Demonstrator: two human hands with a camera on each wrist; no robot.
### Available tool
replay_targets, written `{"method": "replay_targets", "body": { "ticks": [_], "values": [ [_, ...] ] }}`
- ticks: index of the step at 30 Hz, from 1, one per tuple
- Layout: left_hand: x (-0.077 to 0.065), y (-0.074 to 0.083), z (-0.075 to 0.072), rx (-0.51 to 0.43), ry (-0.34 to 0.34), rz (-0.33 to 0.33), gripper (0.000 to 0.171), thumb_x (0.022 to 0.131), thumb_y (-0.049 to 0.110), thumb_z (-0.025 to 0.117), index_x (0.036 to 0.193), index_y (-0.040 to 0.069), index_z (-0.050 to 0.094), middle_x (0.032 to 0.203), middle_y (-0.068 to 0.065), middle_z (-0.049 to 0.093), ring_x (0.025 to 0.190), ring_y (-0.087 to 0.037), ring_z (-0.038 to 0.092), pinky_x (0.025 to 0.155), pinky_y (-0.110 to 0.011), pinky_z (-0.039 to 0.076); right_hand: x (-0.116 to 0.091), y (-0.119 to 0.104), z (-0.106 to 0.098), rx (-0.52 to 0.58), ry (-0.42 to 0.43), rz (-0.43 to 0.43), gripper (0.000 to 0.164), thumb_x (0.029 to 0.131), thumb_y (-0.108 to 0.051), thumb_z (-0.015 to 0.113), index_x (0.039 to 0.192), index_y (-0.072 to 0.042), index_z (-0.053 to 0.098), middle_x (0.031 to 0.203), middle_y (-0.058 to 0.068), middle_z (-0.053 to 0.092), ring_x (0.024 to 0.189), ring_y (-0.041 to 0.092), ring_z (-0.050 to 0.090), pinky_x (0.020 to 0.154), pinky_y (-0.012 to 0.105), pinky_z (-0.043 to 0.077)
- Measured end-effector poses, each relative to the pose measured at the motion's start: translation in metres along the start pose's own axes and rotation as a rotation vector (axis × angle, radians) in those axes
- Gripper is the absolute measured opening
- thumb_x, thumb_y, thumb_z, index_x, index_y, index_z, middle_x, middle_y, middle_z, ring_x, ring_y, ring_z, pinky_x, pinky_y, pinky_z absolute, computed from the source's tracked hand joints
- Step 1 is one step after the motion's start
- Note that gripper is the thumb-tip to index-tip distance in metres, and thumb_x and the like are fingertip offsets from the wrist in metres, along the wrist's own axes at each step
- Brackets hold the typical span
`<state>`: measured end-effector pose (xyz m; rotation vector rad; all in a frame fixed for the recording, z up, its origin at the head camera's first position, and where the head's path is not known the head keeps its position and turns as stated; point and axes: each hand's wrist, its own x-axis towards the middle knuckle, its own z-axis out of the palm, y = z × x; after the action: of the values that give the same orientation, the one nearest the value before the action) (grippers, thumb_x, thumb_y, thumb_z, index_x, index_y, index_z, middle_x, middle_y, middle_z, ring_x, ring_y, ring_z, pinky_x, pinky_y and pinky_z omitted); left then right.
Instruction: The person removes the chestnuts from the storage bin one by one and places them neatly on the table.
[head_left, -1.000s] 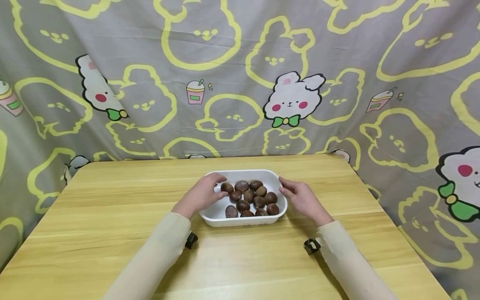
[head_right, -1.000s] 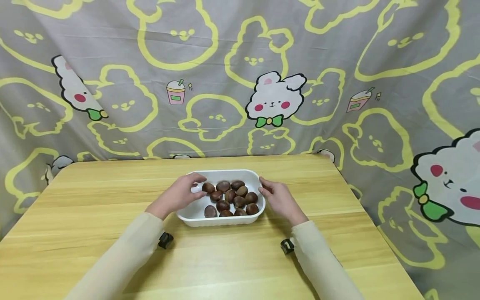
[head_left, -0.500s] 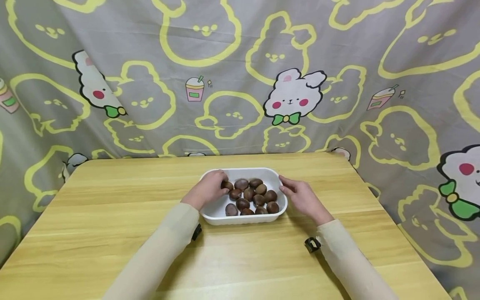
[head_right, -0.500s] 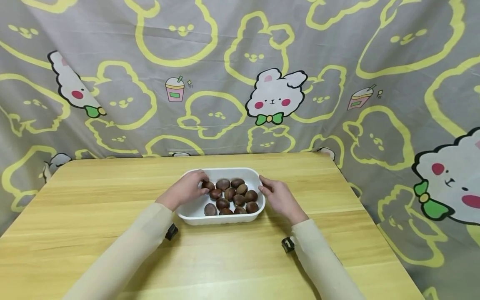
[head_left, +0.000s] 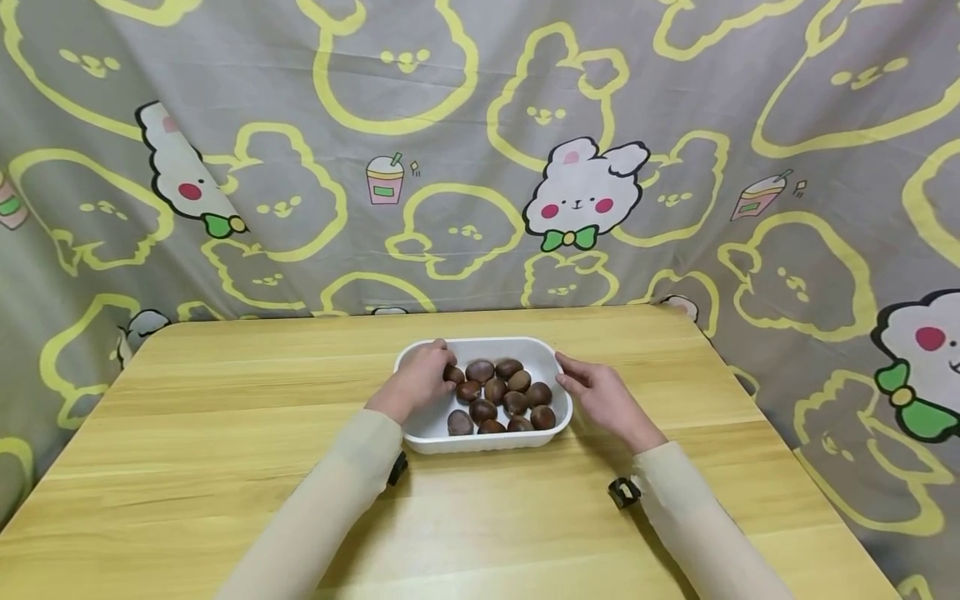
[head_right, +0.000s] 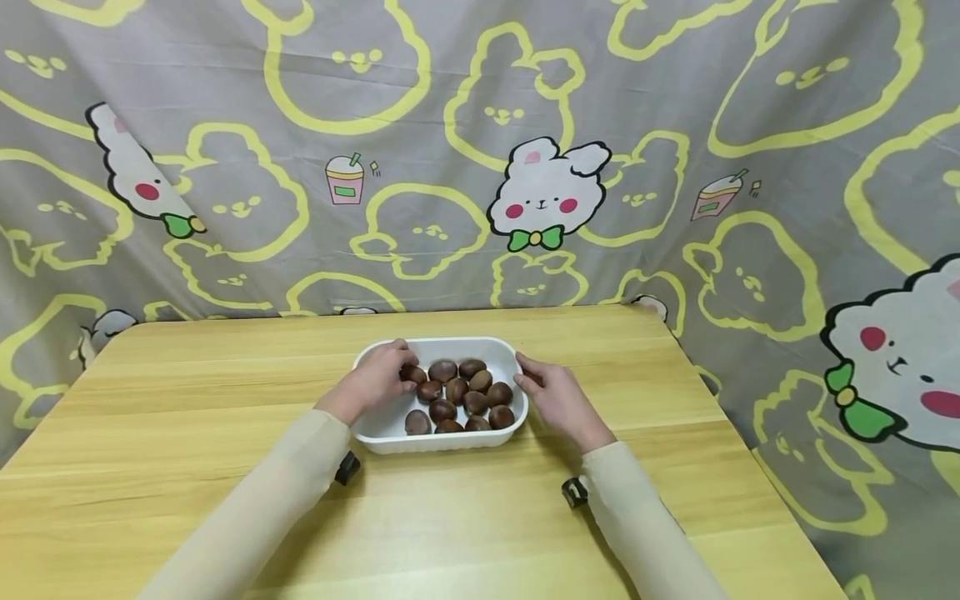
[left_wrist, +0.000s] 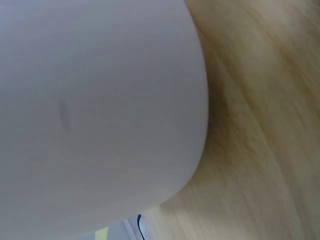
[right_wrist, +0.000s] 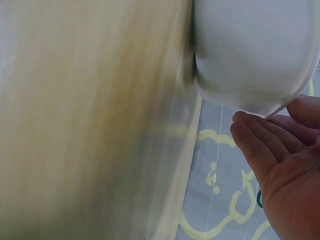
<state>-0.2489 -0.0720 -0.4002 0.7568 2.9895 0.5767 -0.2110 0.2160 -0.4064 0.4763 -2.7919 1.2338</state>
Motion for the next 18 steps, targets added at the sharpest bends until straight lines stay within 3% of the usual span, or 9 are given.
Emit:
{"method": "replay_targets", "body": {
  "ticks": [18],
  "values": [
    [-0.002, 0.0005, 0.0016, -0.038, 0.012, -0.039, 0.019, 0.071, 0.007, 0.073, 0.088, 0.004, 0.063, 0.083, -0.004, 0.056, 0.08, -0.019, 0.053, 0.076, -0.031, 0.045, 0.0001, -0.0037, 0.0001, 0.009, -0.003, -0.005, 0.04, 0.09, -0.017, 0.055, 0.127, -0.003, 0.049, 0.124, 0.011, 0.05, 0.106, 0.021, 0.053, 0.086, 0.034, 0.044]
  ]
}}
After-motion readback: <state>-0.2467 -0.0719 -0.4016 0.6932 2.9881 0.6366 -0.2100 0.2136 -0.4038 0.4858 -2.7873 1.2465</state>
